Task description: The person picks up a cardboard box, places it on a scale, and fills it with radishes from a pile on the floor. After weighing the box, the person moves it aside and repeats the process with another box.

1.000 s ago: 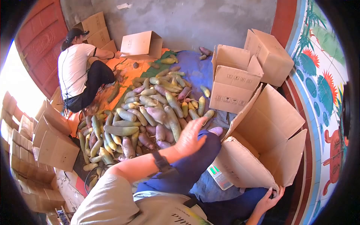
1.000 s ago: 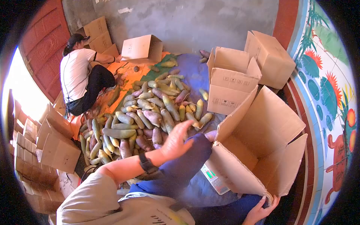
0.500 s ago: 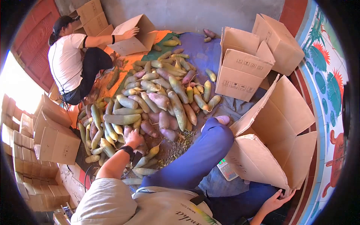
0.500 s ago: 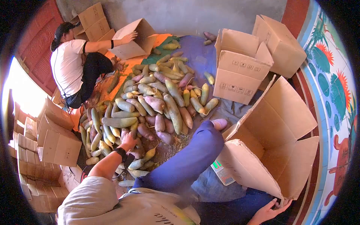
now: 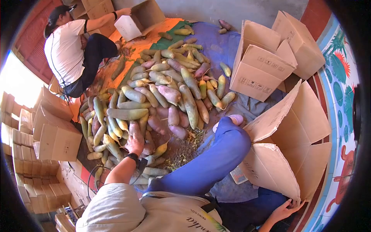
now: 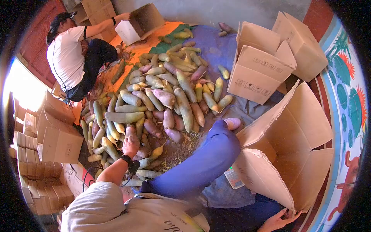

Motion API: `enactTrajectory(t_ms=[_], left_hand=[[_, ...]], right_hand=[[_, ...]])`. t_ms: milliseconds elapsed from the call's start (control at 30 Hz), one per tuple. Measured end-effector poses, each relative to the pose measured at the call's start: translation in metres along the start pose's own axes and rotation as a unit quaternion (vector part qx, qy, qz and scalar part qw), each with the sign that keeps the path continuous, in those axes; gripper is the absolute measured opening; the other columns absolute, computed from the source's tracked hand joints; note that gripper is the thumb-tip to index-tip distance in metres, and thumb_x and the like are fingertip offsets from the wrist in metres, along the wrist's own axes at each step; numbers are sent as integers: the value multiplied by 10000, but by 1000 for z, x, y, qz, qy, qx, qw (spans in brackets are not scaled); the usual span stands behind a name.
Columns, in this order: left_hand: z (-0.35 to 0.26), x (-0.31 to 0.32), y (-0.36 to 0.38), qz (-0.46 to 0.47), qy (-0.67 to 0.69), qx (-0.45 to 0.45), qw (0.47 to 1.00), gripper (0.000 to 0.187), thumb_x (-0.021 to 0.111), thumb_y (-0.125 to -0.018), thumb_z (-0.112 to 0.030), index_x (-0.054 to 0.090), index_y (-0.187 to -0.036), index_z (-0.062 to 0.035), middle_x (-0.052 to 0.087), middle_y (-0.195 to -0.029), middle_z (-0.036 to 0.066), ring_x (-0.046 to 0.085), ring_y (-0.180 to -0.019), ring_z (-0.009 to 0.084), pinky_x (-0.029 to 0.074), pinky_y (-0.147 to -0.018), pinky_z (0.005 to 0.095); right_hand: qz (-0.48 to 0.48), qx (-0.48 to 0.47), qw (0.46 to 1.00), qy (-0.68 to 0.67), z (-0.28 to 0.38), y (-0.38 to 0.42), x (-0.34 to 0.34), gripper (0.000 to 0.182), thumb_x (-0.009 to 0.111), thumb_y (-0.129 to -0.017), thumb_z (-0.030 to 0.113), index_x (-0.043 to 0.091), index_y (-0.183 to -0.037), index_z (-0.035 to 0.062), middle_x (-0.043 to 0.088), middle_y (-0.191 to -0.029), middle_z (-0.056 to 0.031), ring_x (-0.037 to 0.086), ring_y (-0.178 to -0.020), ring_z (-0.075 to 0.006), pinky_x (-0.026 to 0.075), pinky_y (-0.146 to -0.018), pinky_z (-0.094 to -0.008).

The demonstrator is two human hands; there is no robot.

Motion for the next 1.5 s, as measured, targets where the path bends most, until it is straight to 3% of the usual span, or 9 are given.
enactTrajectory(t_ms=[267, 333, 433, 667, 1100, 1167, 1233, 1333, 1500], left_hand=[[18, 21, -5, 89, 63, -57, 992, 824, 675, -734, -336, 251, -1402, -106, 461, -1268, 220, 452, -1178, 352, 378, -972, 440], [-12, -2, 6, -132, -67, -14, 989, 794, 683, -699, -273, 304, -1375, -103, 357, -1362, 222, 311, -1293, 349, 304, -1028, 477], [-70, -26, 21, -73, -39, 101, 991, 755, 677, -677, -227, 347, -1344, -104, 274, -1421, 193, 196, -1348, 342, 248, -1055, 498], [-134, 56, 6, 54, 26, 266, 962, 668, 650, -703, -192, 382, -1313, -132, 341, -1386, 147, 305, -1296, 340, 330, -1018, 469], [-209, 45, -16, 78, 11, 186, 979, 676, 616, -735, -192, 350, -1355, -153, 266, -1427, 181, 285, -1304, 339, 327, -1023, 445], [-227, 43, -13, 38, -20, 263, 964, 659, 626, -736, -194, 365, -1340, -154, 279, -1416, 172, 291, -1293, 356, 316, -1024, 451], [-250, 43, -4, -42, -26, 363, 931, 611, 623, -707, -159, 430, -1286, -146, 313, -1399, 138, 296, -1294, 343, 302, -1021, 479], [-287, 51, 13, -16, -129, 453, 882, 532, 583, -717, -122, 489, -1241, -124, 339, -1379, 166, 257, -1323, 345, 255, -1052, 510], [-316, 78, 25, -9, -298, 572, 764, 410, 538, -798, -186, 532, -1205, -132, 367, -1380, 100, 246, -1342, 302, 179, -1074, 564]], right_hand=[[5, 14, 1000, 4, -2, 0, 2, 570, 506, -911, 126, 244, -1415, 80, 483, -1226, -247, 530, -1066, -307, 442, -858, -354], [8, 13, 1000, 4, -7, 0, 3, 570, 506, -911, 124, 243, -1415, 77, 482, -1231, -242, 529, -1068, -307, 445, -854, -354], [2, 5, 1000, 4, -15, -1, 4, 568, 506, -911, 120, 245, -1415, 78, 483, -1235, -231, 528, -1071, -304, 443, -856, -350], [9, 28, 998, 52, -2, 1, -1, 567, 511, -912, 106, 249, -1415, 74, 482, -1244, -227, 521, -1096, -302, 441, -860, -348], [34, -27, 998, 53, -9, 5, -7, 510, 484, -909, 41, 306, -1387, 35, 449, -1278, -246, 531, -1075, -293, 431, -903, -363], [36, -36, 997, 66, 0, 4, -7, 511, 482, -899, 23, 316, -1382, 32, 444, -1294, -239, 533, -1066, -285, 435, -876, -349], [-40, -213, 966, 142, 40, 0, -5, 493, 594, -871, 351, 507, -1095, -79, 573, -1034, -282, 621, -778, -385, 537, -607, -435], [37, -179, 965, 186, 20, 4, -7, 642, 600, -874, 312, 314, -1263, -111, 417, -1261, -313, 585, -955, -397, 540, -722, -438], [28, -198, 954, 224, 30, 3, -9, 599, 608, -869, 302, 364, -1239, -101, 443, -1245, -300, 572, -978, -402, 524, -750, -430]])
Point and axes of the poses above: each hand's wrist, its own y-axis away from the middle knuckle, its own x-axis out of the palm, z = x × y, the point moved 5 cm from there along -y, towards the middle knuckle
